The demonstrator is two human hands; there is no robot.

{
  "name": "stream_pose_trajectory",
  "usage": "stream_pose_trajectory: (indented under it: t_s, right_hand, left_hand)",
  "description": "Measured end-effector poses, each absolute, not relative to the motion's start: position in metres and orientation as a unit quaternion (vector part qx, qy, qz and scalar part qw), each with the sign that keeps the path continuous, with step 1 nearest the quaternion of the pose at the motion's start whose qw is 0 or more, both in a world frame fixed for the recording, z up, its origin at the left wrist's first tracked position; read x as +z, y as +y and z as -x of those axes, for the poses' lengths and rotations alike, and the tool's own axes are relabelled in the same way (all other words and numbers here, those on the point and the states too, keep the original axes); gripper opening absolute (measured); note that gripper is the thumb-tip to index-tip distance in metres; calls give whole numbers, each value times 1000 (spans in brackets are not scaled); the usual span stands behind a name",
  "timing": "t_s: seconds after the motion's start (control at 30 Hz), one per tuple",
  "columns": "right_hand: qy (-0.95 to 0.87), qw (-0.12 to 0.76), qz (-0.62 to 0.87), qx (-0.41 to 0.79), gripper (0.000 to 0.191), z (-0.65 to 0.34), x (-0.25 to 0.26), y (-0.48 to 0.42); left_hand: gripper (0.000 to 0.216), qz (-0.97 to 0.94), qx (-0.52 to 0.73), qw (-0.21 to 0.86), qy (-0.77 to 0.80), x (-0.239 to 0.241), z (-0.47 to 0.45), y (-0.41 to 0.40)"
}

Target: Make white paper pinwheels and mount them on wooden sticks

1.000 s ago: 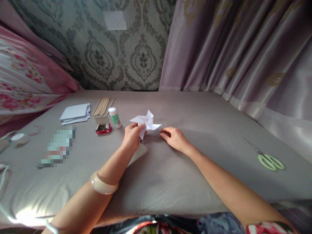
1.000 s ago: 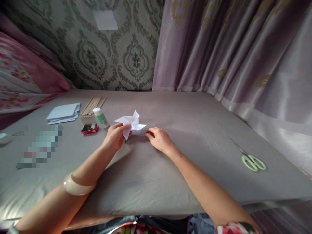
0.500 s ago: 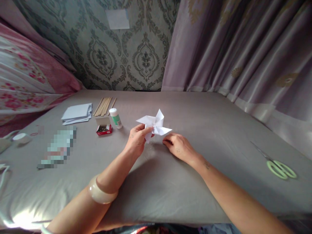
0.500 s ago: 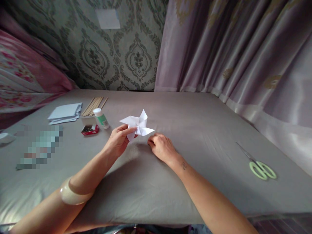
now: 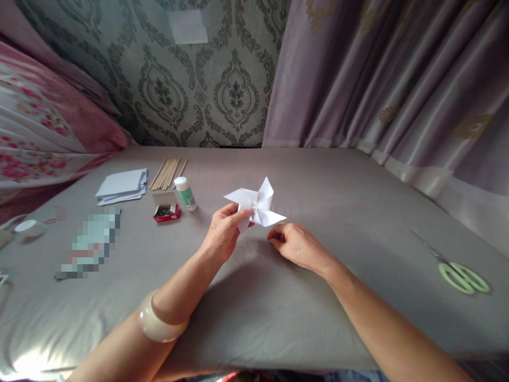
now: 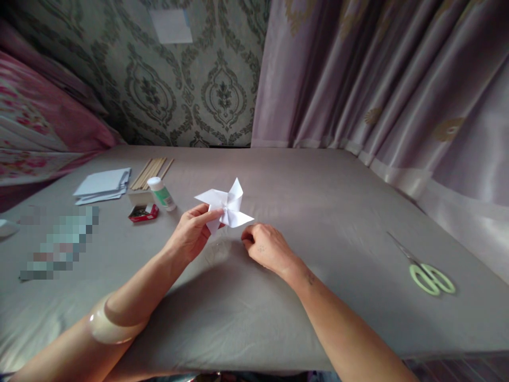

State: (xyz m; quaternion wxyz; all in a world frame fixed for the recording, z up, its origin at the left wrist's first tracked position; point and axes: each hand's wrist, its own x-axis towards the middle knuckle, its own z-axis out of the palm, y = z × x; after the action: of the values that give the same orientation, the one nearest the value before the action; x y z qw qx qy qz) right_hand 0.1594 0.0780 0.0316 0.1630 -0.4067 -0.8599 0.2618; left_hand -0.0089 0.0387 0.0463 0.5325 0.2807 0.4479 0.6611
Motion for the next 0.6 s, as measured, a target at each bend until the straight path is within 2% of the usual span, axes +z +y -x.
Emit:
stream_pose_trajectory:
  t_s: [0.13, 0.2, 0.33, 0.47, 0.6]
  right_hand:
    - [-854, 155, 420, 265, 13, -177, 39, 89]
    - [-832, 207, 435, 276, 11, -186, 43, 99]
    - [-735, 377, 424, 373, 15, -185, 51, 105]
    - [-697, 407, 366, 463, 21, -161, 50, 86]
    - [-718, 462, 354, 381, 20, -142, 41, 72]
  left_hand:
    - [27, -280, 667, 521, 454, 46, 8, 38]
    - [28, -280, 669, 516, 457, 46, 7, 37]
    - [27, -302, 664, 495, 471, 42, 6, 37]
    - [27, -331, 663, 477, 473, 40, 4, 37]
    - [25, -343, 667, 465, 469, 40, 0, 36]
